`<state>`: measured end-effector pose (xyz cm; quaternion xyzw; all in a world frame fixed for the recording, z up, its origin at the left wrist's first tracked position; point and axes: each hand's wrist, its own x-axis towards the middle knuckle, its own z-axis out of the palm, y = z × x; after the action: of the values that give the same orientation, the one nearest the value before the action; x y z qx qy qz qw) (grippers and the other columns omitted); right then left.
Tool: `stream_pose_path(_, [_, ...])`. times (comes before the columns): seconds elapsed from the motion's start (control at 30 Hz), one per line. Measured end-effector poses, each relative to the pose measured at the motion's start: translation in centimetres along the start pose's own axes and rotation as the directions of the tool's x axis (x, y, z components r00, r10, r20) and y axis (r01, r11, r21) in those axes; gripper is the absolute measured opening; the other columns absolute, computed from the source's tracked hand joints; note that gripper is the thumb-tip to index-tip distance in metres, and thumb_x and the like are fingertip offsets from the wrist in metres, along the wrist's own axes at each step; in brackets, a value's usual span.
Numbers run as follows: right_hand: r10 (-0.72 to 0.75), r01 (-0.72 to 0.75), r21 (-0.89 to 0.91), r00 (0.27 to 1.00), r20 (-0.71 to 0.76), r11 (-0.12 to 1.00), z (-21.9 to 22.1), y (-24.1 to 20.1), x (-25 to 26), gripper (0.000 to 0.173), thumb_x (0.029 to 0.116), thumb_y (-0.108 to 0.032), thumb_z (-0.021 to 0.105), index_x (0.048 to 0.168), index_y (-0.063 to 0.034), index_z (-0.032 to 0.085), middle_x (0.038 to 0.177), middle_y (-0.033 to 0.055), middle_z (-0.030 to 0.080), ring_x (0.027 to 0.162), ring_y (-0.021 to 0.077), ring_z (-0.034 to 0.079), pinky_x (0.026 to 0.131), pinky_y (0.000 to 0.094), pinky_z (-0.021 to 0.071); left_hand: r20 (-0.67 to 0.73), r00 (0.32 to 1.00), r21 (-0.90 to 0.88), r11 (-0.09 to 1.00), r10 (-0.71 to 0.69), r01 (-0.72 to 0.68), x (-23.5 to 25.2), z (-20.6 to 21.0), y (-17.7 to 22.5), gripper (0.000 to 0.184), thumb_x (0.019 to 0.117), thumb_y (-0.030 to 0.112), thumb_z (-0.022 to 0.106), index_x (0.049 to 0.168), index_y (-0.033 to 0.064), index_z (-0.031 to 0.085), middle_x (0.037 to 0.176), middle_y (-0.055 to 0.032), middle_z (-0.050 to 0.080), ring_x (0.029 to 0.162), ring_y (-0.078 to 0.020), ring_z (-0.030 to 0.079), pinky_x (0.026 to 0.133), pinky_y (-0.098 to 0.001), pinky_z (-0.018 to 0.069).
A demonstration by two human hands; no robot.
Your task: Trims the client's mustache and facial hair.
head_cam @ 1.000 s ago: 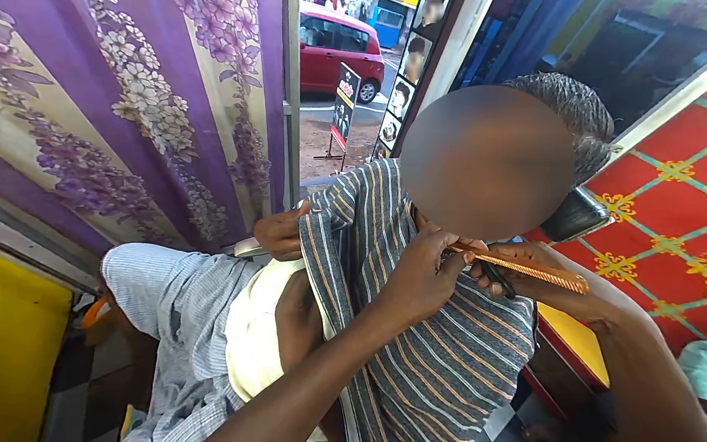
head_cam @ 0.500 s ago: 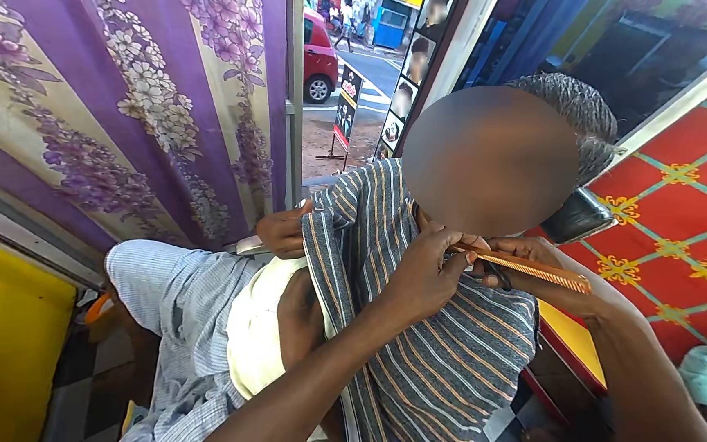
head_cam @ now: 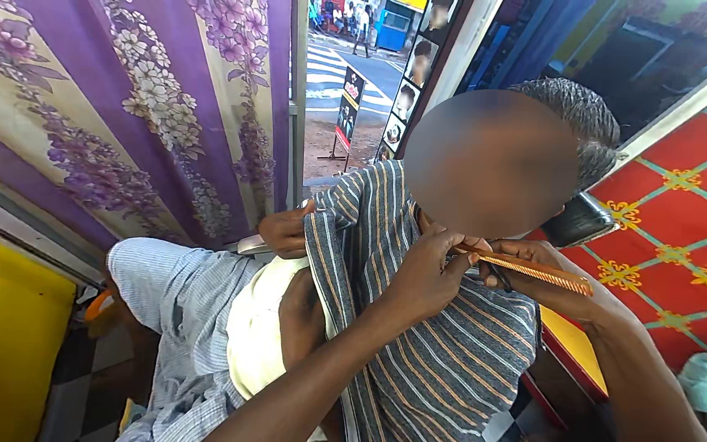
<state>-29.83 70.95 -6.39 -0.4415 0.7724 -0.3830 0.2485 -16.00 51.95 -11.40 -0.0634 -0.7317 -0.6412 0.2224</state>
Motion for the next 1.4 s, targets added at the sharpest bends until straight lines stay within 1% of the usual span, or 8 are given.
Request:
stream_pose_path(0.1, [-0.013, 0.012, -0.007, 0.999, -0.031, 1.000, 0.2, 0.1, -0.1, 0.021, 0.0854, -0.017, 0.077, 0.105, -0.0100, 0.075, 0.087, 0.0046, 0.073, 0.072, 0.0126, 0.068, 0.066, 0.0234, 0.0574, 0.002, 1.000, -0.005, 1.000, 0.003, -0.003, 0.0, -0.1, 0.0, 0.017, 0.1025, 0.010, 0.059, 0.112, 0.0106, 0.072, 0.133, -0.0058, 0.059, 0.127, -0.0159, 0.054, 0.102, -0.0352, 0.0501])
stream_pose_path(0.2, [0.001, -0.002, -0.012, 1.000, -0.022, 1.000, 0.1, 0.1, 0.0, 0.020, 0.0859, -0.017, 0.078, 0.105, -0.0100, 0.075, 0.088, 0.0051, 0.074, 0.073, 0.0133, 0.069, 0.067, 0.0241, 0.0577, 0.004, 1.000, -0.014, 1.000, -0.008, 0.008, 0.1, -0.2, 0.1, 0.017, 0.1022, 0.009, 0.059, 0.113, 0.0107, 0.072, 0.132, -0.0055, 0.059, 0.124, -0.0153, 0.056, 0.100, -0.0335, 0.0516])
stream_pose_path(0.3, [0.032, -0.030, -0.036, 0.998, 0.045, 0.999, -0.4, -0.3, -0.5, 0.021, 0.0857, -0.023, 0.079, 0.103, -0.0118, 0.075, 0.089, 0.0054, 0.073, 0.075, 0.0142, 0.068, 0.066, 0.0250, 0.0563, 0.004, 1.000, -0.002, 1.000, -0.002, 0.002, 0.0, -0.3, 0.0, 0.016, 0.1026, 0.011, 0.059, 0.113, 0.0112, 0.072, 0.128, -0.0042, 0.060, 0.118, -0.0140, 0.058, 0.096, -0.0325, 0.0527])
stream_pose_path(0.37, [0.074, -0.067, -0.063, 0.991, 0.111, 0.996, -0.8, -0.6, -1.1, 0.030, 0.0851, -0.033, 0.080, 0.108, -0.0149, 0.074, 0.094, 0.0032, 0.073, 0.077, 0.0126, 0.067, 0.067, 0.0244, 0.0558, -0.006, 1.000, 0.003, 1.000, 0.006, -0.006, -0.1, -0.4, 0.1, 0.015, 0.1027, 0.011, 0.059, 0.112, 0.0115, 0.072, 0.123, -0.0030, 0.062, 0.114, -0.0129, 0.059, 0.093, -0.0313, 0.0531])
stream_pose_path(0.6, [0.114, -0.123, 0.052, 0.981, 0.159, 0.991, -0.8, -0.1, -1.4, 0.040, 0.0847, -0.035, 0.082, 0.118, -0.0134, 0.073, 0.103, 0.0072, 0.073, 0.088, 0.0152, 0.070, 0.078, 0.0260, 0.0583, -0.014, 1.000, -0.003, 1.000, 0.008, -0.008, 0.0, -0.3, 0.3, 0.016, 0.1022, 0.011, 0.060, 0.113, 0.0129, 0.072, 0.127, -0.0028, 0.061, 0.116, -0.0125, 0.059, 0.096, -0.0313, 0.0527])
stream_pose_path(0.93, [0.041, -0.046, 0.041, 0.991, 0.131, 0.998, -1.0, 0.1, 0.1, 0.035, 0.0853, -0.037, 0.082, 0.109, -0.0129, 0.075, 0.094, 0.0047, 0.074, 0.080, 0.0127, 0.069, 0.071, 0.0238, 0.0575, -0.013, 0.999, -0.015, 0.999, 0.037, -0.037, 0.2, -0.2, 0.0, 0.017, 0.1018, 0.010, 0.059, 0.112, 0.0107, 0.072, 0.129, -0.0049, 0.060, 0.121, -0.0146, 0.057, 0.098, -0.0328, 0.0523])
stream_pose_path(1.13, [0.071, -0.077, 0.064, 0.993, 0.089, 0.995, -0.8, -1.0, 0.7, 0.041, 0.0822, -0.034, 0.085, 0.114, -0.0105, 0.074, 0.096, 0.0062, 0.076, 0.083, 0.0134, 0.072, 0.076, 0.0241, 0.0599, -0.012, 1.000, -0.015, 1.000, 0.017, -0.017, 0.1, -0.2, 0.1, 0.016, 0.1022, 0.010, 0.059, 0.111, 0.0107, 0.072, 0.130, -0.0047, 0.060, 0.121, -0.0143, 0.057, 0.097, -0.0323, 0.0526])
stream_pose_path(1.4, [0.072, -0.072, 0.008, 0.997, 0.040, 0.997, -0.6, -1.9, 1.2, 0.037, 0.0807, -0.032, 0.085, 0.109, -0.0097, 0.075, 0.091, 0.0040, 0.075, 0.078, 0.0110, 0.071, 0.072, 0.0226, 0.0591, -0.014, 1.000, -0.016, 1.000, 0.004, -0.005, 0.1, -0.2, 0.2, 0.016, 0.1024, 0.011, 0.059, 0.112, 0.0111, 0.072, 0.131, -0.0052, 0.059, 0.120, -0.0143, 0.057, 0.097, -0.0325, 0.0528])
